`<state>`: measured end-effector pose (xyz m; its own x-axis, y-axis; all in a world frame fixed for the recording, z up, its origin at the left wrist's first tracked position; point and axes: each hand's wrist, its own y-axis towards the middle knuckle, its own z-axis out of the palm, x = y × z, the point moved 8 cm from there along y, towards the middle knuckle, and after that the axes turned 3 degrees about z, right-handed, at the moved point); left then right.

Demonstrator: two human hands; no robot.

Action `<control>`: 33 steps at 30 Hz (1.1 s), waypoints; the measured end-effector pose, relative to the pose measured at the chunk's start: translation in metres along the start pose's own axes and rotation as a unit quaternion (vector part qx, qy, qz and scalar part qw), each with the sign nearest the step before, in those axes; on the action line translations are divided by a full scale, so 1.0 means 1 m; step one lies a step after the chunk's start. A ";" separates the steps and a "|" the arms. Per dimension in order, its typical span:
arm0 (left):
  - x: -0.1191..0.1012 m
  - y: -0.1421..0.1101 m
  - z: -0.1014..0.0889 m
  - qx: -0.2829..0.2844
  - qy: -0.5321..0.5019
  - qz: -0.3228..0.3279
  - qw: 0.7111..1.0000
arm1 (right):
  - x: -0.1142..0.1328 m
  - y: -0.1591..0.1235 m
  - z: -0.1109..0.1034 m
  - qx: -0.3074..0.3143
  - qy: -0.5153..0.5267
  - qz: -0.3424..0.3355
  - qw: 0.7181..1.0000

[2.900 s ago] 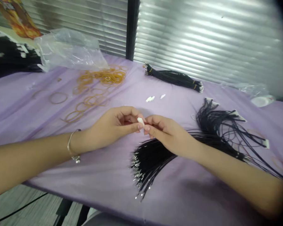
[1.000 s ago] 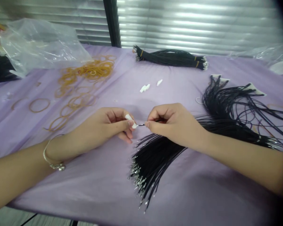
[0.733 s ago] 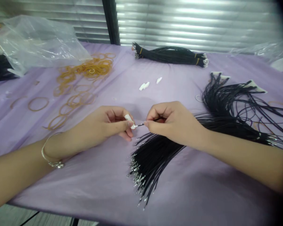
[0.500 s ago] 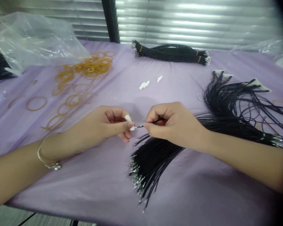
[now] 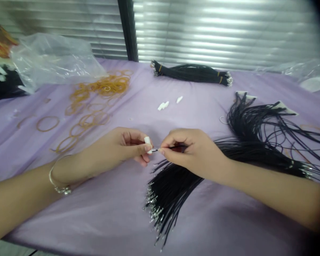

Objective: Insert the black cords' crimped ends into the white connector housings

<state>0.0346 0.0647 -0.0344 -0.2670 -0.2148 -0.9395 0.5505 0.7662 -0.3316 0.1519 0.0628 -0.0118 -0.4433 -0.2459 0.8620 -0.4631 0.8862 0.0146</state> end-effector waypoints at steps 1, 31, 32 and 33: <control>0.000 0.000 0.000 0.004 -0.002 0.004 1.000 | 0.001 0.000 0.000 -0.004 -0.006 -0.003 1.000; -0.003 -0.001 0.003 0.012 0.029 0.002 0.999 | -0.008 0.001 0.002 0.003 0.032 0.062 0.998; -0.004 -0.001 0.003 0.009 0.031 -0.001 0.999 | -0.008 0.001 0.002 0.002 0.027 0.057 0.998; -0.004 -0.001 0.004 0.006 0.033 -0.002 0.999 | -0.007 0.001 0.001 -0.001 0.020 0.052 0.998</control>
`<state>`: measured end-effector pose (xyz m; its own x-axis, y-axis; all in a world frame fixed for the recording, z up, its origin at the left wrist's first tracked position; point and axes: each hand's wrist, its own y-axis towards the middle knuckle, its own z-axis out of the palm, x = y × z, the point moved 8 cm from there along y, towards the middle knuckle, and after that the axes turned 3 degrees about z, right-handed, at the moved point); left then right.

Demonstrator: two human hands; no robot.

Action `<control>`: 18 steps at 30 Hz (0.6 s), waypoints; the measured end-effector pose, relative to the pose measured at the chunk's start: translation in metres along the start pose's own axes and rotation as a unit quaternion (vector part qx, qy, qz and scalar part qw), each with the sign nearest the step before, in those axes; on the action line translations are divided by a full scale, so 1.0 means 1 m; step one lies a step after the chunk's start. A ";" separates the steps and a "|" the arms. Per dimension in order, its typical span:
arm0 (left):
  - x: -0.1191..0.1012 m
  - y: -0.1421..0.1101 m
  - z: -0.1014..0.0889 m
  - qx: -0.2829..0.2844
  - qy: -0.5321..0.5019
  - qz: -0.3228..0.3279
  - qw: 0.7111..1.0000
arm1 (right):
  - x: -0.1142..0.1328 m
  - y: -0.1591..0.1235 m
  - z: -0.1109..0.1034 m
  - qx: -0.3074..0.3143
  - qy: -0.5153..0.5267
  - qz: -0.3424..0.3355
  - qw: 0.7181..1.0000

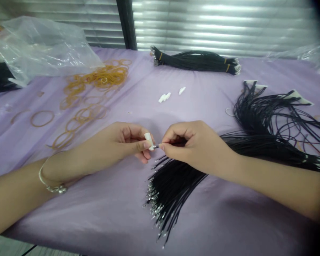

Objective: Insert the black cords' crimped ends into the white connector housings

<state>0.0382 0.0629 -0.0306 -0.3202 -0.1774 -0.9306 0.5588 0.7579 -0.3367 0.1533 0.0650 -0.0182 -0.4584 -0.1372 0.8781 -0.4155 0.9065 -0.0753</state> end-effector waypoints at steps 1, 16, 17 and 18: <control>-0.001 0.000 0.001 -0.002 0.000 0.002 1.000 | 0.001 0.000 0.000 -0.002 -0.011 -0.006 1.000; 0.007 0.002 0.000 -0.007 -0.032 0.012 0.999 | 0.016 -0.001 0.011 0.013 -0.125 -0.097 0.987; 0.007 0.002 0.000 -0.007 -0.033 0.013 0.999 | 0.017 -0.002 0.011 0.016 -0.130 -0.103 0.986; 0.005 0.002 0.000 -0.009 -0.032 0.015 0.999 | 0.020 -0.004 0.010 0.012 -0.145 -0.116 0.983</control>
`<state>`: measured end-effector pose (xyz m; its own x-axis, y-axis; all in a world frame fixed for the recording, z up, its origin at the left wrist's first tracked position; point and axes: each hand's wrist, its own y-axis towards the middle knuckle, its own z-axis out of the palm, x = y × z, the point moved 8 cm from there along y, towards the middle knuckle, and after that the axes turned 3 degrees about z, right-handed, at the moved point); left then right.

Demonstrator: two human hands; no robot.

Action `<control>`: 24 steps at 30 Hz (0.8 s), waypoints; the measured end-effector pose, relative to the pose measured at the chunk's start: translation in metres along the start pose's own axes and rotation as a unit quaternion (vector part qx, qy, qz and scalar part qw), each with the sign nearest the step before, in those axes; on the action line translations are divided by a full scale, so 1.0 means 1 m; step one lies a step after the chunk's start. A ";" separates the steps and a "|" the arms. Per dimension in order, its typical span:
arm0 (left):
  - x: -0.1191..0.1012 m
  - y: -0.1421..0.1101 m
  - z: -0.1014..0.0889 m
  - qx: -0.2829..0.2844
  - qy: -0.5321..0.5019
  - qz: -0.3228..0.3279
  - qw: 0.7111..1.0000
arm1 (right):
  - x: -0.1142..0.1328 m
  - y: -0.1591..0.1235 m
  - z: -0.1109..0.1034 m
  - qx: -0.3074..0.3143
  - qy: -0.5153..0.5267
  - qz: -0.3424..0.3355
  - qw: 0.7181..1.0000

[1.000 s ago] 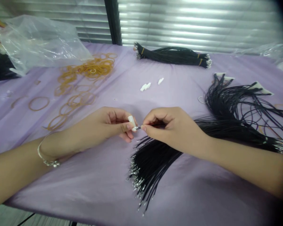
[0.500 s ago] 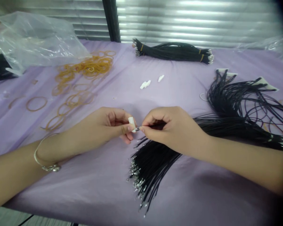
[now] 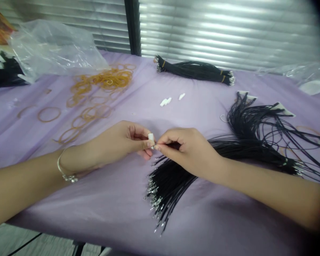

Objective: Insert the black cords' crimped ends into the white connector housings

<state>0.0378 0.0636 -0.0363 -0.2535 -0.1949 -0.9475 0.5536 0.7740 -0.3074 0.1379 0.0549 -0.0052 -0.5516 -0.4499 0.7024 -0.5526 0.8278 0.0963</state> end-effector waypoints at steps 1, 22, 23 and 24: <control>-0.001 0.000 -0.001 -0.004 0.002 0.002 1.000 | 0.005 -0.002 -0.004 -0.014 -0.032 -0.021 0.999; -0.002 0.000 -0.007 0.007 -0.007 0.035 0.999 | 0.004 -0.007 -0.013 0.016 -0.097 0.039 0.994; -0.004 0.000 -0.006 0.009 0.003 0.037 0.999 | 0.005 -0.007 -0.015 0.000 -0.093 0.033 0.995; -0.005 -0.001 -0.006 0.012 0.014 0.040 0.999 | 0.005 -0.006 -0.016 -0.011 -0.092 0.032 0.995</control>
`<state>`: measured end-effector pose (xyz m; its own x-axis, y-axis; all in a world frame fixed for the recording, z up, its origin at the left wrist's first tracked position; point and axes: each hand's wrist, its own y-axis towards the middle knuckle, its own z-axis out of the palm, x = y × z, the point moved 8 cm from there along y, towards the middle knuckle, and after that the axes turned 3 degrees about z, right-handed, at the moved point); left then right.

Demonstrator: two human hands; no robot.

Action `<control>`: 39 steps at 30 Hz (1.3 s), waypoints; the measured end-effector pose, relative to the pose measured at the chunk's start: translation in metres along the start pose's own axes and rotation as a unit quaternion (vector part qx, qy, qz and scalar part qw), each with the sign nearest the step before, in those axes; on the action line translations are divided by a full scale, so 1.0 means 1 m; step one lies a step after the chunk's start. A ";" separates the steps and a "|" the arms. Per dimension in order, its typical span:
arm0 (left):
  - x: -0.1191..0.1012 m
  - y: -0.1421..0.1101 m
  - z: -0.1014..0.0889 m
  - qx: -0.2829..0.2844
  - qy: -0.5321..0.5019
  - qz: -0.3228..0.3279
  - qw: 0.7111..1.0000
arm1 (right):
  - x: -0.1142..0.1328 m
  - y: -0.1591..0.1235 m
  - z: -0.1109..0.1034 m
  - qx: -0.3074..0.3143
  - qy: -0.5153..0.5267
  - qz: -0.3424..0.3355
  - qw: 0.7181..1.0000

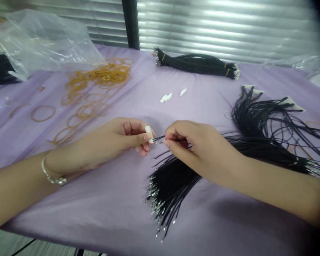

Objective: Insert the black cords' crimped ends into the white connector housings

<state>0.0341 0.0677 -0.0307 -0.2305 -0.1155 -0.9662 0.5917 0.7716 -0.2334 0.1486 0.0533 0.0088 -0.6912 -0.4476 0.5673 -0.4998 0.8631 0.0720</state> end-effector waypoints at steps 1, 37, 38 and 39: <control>-0.001 0.000 0.000 0.001 0.011 0.000 1.000 | -0.001 0.001 0.000 -0.005 -0.001 0.004 1.000; 0.008 0.002 -0.004 -0.038 -0.067 -0.009 0.997 | 0.029 -0.009 0.006 -0.002 -0.167 -0.166 0.972; 0.009 0.002 -0.004 -0.040 -0.071 -0.013 0.997 | 0.027 -0.009 0.011 0.030 -0.162 -0.159 0.973; 0.009 0.002 -0.005 -0.042 -0.071 -0.016 0.996 | 0.025 -0.009 0.015 0.060 -0.155 -0.149 0.975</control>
<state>0.0299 0.0714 -0.0396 -0.1325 -0.2229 -0.9658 0.5186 0.8148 -0.2592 0.1278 0.0306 0.0097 -0.6214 -0.7392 0.2597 -0.7469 0.6590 0.0888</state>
